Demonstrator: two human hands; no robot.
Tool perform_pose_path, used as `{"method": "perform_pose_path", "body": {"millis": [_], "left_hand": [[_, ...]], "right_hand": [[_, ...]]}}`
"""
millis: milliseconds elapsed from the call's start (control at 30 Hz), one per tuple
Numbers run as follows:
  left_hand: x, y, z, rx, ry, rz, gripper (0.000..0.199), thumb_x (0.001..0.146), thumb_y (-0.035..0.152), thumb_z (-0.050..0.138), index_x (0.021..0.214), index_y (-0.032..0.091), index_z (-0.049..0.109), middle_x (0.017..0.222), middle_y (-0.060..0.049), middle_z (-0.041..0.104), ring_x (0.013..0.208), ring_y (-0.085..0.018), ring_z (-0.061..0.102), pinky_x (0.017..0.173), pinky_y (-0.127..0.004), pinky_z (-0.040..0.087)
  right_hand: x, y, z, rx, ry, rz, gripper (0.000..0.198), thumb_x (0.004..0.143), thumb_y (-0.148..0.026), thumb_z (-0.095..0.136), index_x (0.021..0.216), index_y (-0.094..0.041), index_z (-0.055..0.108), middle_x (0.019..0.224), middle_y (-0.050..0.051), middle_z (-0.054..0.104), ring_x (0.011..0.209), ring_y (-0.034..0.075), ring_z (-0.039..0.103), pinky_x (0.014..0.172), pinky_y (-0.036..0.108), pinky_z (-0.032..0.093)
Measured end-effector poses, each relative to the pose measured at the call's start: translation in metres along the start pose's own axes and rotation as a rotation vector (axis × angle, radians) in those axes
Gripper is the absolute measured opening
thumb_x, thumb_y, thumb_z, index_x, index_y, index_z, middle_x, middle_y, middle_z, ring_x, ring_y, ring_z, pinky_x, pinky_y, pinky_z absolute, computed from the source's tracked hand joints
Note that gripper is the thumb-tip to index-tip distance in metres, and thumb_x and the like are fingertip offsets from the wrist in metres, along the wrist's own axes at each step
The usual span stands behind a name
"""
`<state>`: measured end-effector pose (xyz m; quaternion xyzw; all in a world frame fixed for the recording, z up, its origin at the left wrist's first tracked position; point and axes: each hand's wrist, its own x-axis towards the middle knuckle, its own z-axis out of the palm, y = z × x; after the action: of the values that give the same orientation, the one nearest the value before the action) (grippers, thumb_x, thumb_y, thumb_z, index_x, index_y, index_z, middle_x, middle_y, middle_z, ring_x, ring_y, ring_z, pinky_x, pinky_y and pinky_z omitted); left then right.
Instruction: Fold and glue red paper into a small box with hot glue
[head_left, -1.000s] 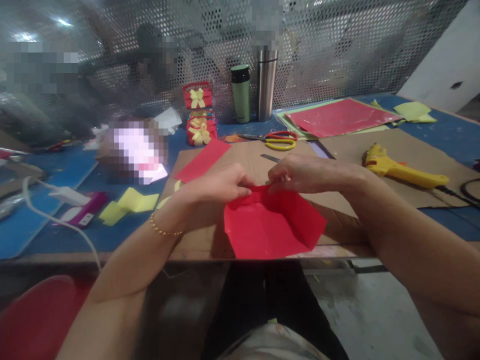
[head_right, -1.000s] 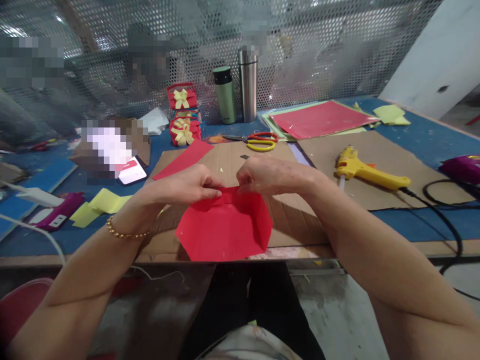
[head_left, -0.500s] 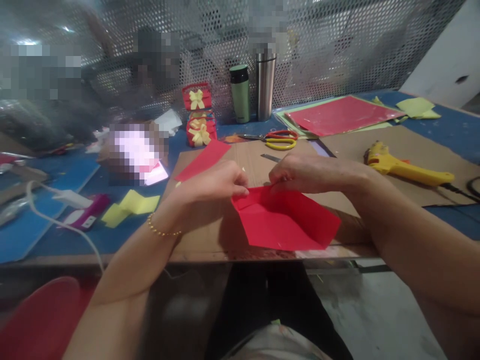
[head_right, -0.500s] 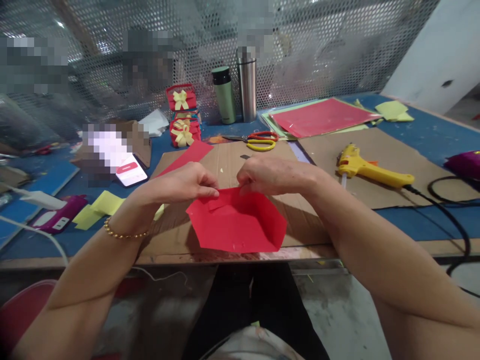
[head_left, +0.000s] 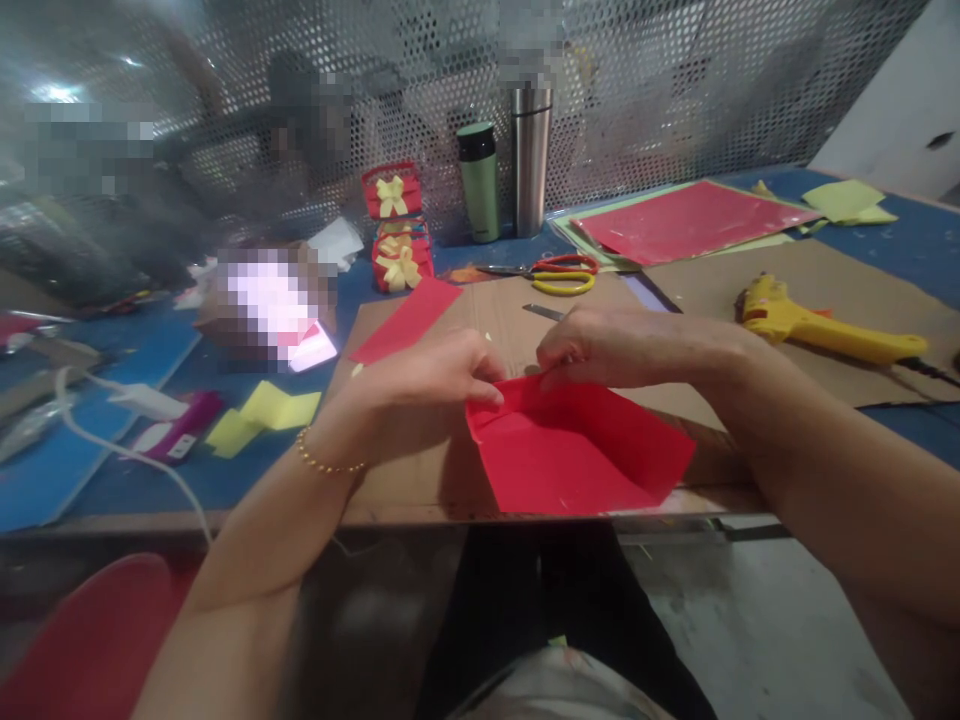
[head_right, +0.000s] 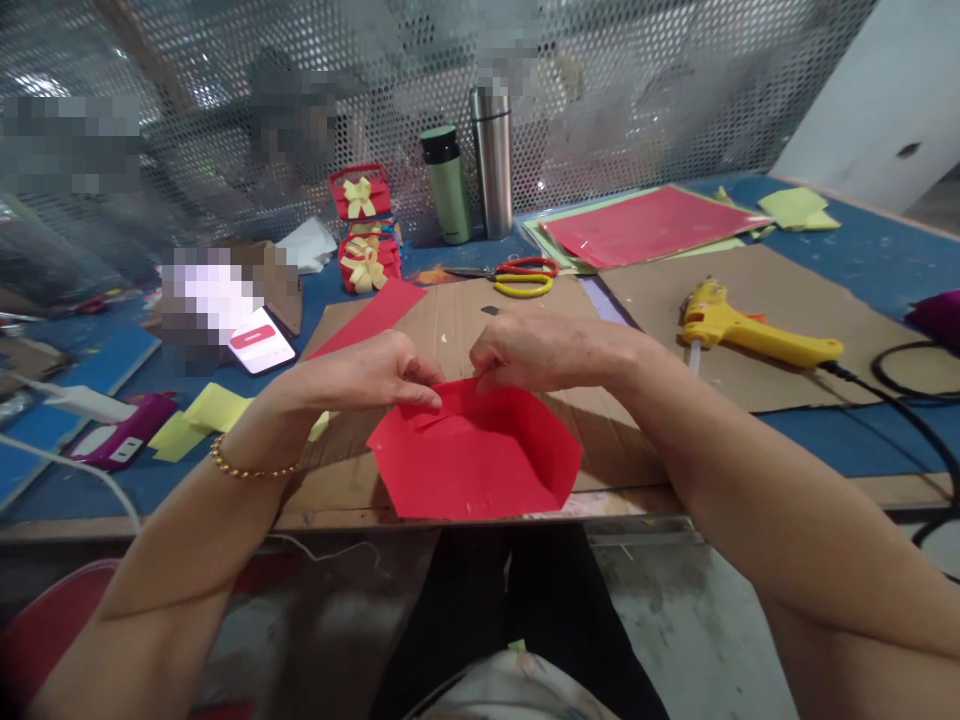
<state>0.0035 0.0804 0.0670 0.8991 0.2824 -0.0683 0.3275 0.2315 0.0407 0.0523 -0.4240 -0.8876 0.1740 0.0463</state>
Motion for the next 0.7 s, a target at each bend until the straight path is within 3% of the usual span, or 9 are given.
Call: {"method": "perform_pose_path", "body": {"millis": [233,400,567,700], "left_hand": [[-0.0014,0.0003,-0.0036,-0.026,-0.036,0.05,0.023,0.081,0.03,0.064,0.064,0.015,0.067,0.054,0.004,0.043,0.053,-0.009,0.036,0.053,-0.024,0.027],[-0.0007,0.0004,-0.0017,-0.096,-0.074,0.054,0.021,0.082,0.03,0.063,0.071,0.014,0.071,0.058,0.004,0.048,0.053,-0.008,0.037,0.053,-0.024,0.028],[0.0027,0.0013,0.0027,-0.078,-0.048,0.081,0.027,0.083,0.028,0.06,0.059,0.016,0.058,0.054,0.005,0.038,0.051,-0.008,0.034,0.052,-0.024,0.027],[0.0031,0.003,0.0031,-0.048,-0.039,0.115,0.024,0.083,0.025,0.058,0.06,0.016,0.057,0.053,0.004,0.039,0.051,-0.008,0.034,0.05,-0.024,0.026]], "right_hand": [[-0.0012,-0.0043,-0.0018,0.08,-0.056,-0.021,0.021,0.09,-0.026,0.06,0.076,-0.018,0.075,0.069,0.0,0.067,0.061,0.011,0.05,0.059,0.027,0.032],[-0.0007,-0.0043,0.0002,0.107,-0.059,-0.041,0.022,0.089,-0.025,0.059,0.075,-0.019,0.075,0.067,0.0,0.067,0.06,0.011,0.05,0.058,0.027,0.032],[0.0004,-0.0021,0.0032,0.134,-0.056,-0.081,0.02,0.089,-0.025,0.06,0.08,-0.018,0.077,0.07,0.0,0.07,0.06,0.01,0.051,0.057,0.025,0.032],[-0.0004,-0.0023,0.0014,0.144,-0.068,-0.074,0.021,0.088,-0.025,0.06,0.079,-0.018,0.077,0.067,-0.001,0.068,0.058,0.01,0.05,0.058,0.025,0.034]]}}
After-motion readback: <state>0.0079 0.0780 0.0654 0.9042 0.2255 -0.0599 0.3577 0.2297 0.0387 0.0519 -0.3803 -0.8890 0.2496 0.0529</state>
